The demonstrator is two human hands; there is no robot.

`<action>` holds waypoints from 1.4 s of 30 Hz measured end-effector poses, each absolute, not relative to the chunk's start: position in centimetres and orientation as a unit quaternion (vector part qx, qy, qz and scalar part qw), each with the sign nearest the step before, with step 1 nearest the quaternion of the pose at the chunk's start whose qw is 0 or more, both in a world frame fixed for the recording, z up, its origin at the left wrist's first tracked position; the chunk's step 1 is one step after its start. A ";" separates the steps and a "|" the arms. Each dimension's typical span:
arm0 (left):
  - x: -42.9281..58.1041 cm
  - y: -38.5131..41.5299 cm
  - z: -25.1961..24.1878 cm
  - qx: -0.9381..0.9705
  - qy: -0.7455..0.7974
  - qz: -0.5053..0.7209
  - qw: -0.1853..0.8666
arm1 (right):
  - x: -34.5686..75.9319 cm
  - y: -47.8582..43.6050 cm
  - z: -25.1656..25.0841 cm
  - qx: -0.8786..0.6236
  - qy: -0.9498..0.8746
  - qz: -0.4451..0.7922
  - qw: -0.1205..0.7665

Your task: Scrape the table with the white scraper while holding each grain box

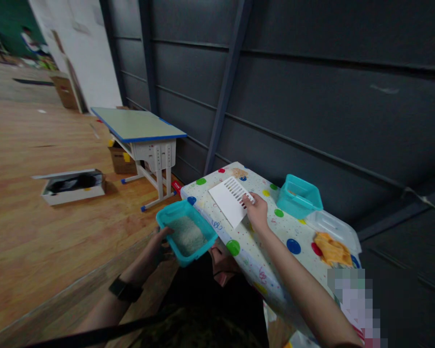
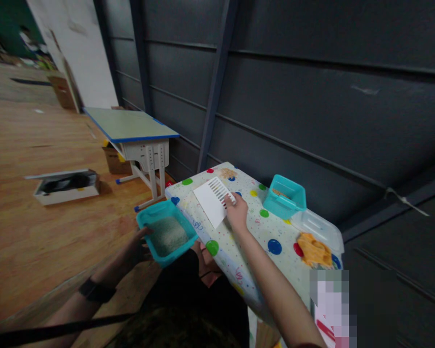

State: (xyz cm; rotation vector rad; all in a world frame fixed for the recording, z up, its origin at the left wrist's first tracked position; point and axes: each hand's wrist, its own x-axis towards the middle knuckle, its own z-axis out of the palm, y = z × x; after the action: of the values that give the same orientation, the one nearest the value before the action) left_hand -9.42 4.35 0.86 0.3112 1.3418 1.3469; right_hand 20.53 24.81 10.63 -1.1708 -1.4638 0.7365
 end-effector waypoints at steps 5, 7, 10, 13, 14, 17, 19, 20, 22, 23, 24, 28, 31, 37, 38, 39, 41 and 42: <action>-9.5 4.3 1.3 0.146 0.598 0.563 0.552 | 19.2 25.9 10.1 -0.492 -0.634 0.315 0.506; -9.5 4.5 1.5 0.140 0.606 0.557 0.550 | 18.8 25.3 9.5 -0.478 -0.640 0.330 0.502; -9.5 4.9 1.6 0.122 0.617 0.545 0.555 | 18.6 24.5 9.1 -0.461 -0.643 0.352 0.499; -9.3 5.2 1.8 0.112 0.621 0.536 0.560 | 18.5 24.4 9.4 -0.460 -0.633 0.357 0.511; -9.3 5.2 1.8 0.111 0.621 0.537 0.560 | 18.6 24.4 9.6 -0.465 -0.627 0.351 0.517; -9.1 5.2 2.1 0.108 0.624 0.540 0.554 | 18.5 24.2 9.7 -0.481 -0.620 0.338 0.519; -9.1 5.2 2.1 0.110 0.623 0.544 0.551 | 18.4 23.5 9.5 -0.480 -0.626 0.342 0.510; -9.1 5.1 2.0 0.112 0.622 0.546 0.550 | 18.3 23.0 9.3 -0.477 -0.629 0.347 0.507; -9.2 5.1 1.8 0.118 0.618 0.550 0.549 | 18.2 22.2 9.1 -0.466 -0.633 0.358 0.503; -9.3 5.0 1.6 0.121 0.615 0.552 0.550 | 18.2 22.0 9.0 -0.462 -0.634 0.365 0.502; -9.3 5.0 1.5 0.124 0.613 0.553 0.550 | 18.2 22.0 9.1 -0.459 -0.632 0.371 0.502; -9.3 4.8 1.2 0.136 0.603 0.558 0.554 | 18.3 23.0 9.7 -0.467 -0.613 0.362 0.524; -9.2 4.9 1.4 0.127 0.604 0.558 0.554 | 18.1 23.5 9.8 -0.488 -0.610 0.337 0.525; -9.4 4.8 0.9 0.133 0.595 0.563 0.558 | 17.5 22.4 9.6 -0.453 -0.645 0.366 0.495; -9.4 4.8 0.7 0.137 0.592 0.563 0.560 | 17.5 22.4 9.8 -0.451 -0.642 0.370 0.497; -9.5 4.8 0.5 0.139 0.590 0.563 0.562 | 17.5 22.6 10.0 -0.451 -0.637 0.372 0.502; -9.7 4.8 0.3 0.142 0.587 0.565 0.562 | 17.4 23.1 10.4 -0.456 -0.624 0.369 0.516; -9.9 4.8 0.3 0.144 0.586 0.567 0.561 | 17.3 23.4 10.5 -0.459 -0.620 0.366 0.521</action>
State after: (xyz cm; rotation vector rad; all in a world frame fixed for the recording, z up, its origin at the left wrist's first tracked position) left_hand -9.85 4.84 0.28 0.3398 1.3811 1.3350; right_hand 17.25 23.35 10.54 -1.0999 -1.4847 0.8774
